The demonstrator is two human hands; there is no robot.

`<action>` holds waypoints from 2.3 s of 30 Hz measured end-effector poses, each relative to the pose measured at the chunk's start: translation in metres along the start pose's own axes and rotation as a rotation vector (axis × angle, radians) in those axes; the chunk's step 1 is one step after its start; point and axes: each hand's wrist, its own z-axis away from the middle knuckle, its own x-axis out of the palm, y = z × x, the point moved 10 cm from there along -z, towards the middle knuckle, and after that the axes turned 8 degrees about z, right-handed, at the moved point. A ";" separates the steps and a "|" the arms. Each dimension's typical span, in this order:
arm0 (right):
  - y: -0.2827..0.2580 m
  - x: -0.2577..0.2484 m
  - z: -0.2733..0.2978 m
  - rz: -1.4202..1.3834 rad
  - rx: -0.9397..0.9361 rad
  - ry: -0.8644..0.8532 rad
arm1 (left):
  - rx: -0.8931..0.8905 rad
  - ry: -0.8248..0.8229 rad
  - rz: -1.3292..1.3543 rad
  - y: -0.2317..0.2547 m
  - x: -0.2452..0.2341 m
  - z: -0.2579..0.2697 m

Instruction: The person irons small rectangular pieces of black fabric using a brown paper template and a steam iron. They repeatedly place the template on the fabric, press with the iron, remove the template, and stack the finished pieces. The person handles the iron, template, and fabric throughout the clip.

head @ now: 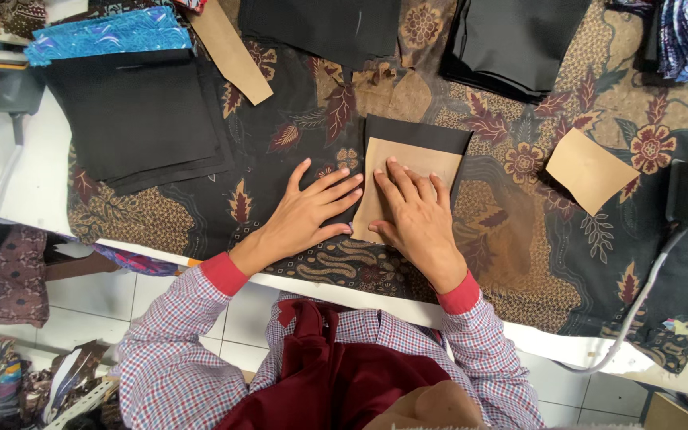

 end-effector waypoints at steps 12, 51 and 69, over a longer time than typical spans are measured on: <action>0.003 -0.004 0.001 -0.078 0.012 0.046 | 0.093 -0.191 -0.020 0.001 0.020 -0.041; 0.031 -0.058 0.121 0.043 0.287 -0.272 | 0.148 -0.175 -0.089 -0.006 0.031 -0.037; -0.041 -0.007 0.080 0.071 0.120 -0.263 | 0.224 -0.105 0.012 -0.020 0.018 -0.054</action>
